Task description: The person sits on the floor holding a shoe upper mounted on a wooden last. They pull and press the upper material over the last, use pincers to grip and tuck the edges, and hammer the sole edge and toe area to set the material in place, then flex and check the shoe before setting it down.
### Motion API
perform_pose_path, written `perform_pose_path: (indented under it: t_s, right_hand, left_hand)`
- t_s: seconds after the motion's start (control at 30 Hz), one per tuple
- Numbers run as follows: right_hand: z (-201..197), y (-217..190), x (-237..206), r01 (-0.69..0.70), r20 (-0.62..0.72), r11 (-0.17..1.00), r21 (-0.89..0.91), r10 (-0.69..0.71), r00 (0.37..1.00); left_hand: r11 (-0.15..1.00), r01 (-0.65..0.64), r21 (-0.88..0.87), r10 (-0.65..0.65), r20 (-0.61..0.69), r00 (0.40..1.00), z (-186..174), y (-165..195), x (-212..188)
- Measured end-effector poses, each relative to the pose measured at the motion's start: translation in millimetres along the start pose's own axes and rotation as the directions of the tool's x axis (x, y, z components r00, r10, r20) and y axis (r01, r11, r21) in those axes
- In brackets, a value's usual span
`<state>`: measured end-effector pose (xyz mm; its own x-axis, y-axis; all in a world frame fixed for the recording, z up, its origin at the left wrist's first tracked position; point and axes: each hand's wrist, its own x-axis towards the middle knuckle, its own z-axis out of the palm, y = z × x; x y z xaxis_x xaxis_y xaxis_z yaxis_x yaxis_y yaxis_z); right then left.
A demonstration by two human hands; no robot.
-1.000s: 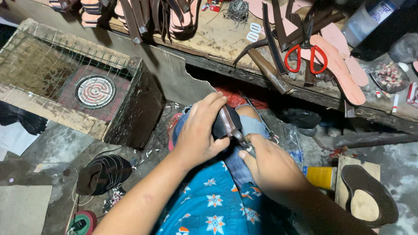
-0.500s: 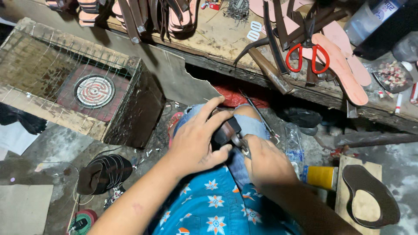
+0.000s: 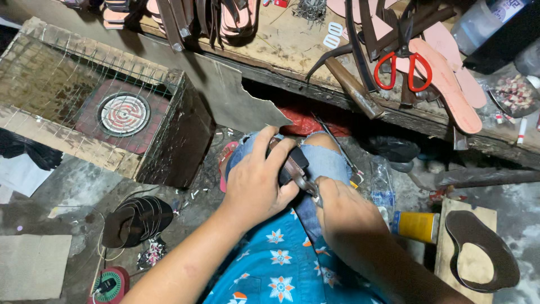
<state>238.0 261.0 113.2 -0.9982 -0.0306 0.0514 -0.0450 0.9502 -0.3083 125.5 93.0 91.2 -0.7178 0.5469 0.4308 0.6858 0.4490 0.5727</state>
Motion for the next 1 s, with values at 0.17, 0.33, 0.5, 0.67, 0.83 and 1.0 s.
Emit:
perform_pose_path:
  t_s: [0.17, 0.33, 0.5, 0.67, 0.83, 1.0]
  right_hand:
    - [1.1, 1.6, 10.0, -0.102, 0.174, 0.995, -0.008, 0.101, 0.979]
    - [15.4, 1.8, 37.8, -0.205, 0.409, 0.973, -0.101, 0.229, 0.883]
    - [23.9, -8.4, 50.3, -0.086, 0.405, 0.992, -0.089, 0.115, 0.907]
    - [27.0, -3.4, 48.7, 0.107, 0.144, 0.99, 0.088, -0.119, 0.982]
    - [34.5, 4.8, 42.9, -0.067, 0.277, 0.954, 0.292, -0.017, 0.961]
    - [30.5, 0.6, 48.7, 0.031, 0.134, 0.996, 0.086, -0.043, 0.99]
  left_hand:
    - [0.997, 0.072, -0.024, -0.07, 0.07, 0.995, 0.5, 4.7, 4.4]
    - [0.979, 0.098, -0.181, -0.066, 0.171, 0.983, -19.5, -12.8, 4.0]
    - [0.928, 0.159, -0.338, -0.106, 0.171, 0.98, -26.9, -37.2, -1.9]
    - [0.93, 0.232, -0.285, -0.161, 0.251, 0.954, -28.7, -48.7, 0.3]
    - [0.936, 0.299, -0.184, -0.255, 0.23, 0.939, -30.0, -44.3, -0.4]
    - [0.926, 0.298, -0.23, -0.232, 0.274, 0.933, -34.2, -39.6, -2.4]
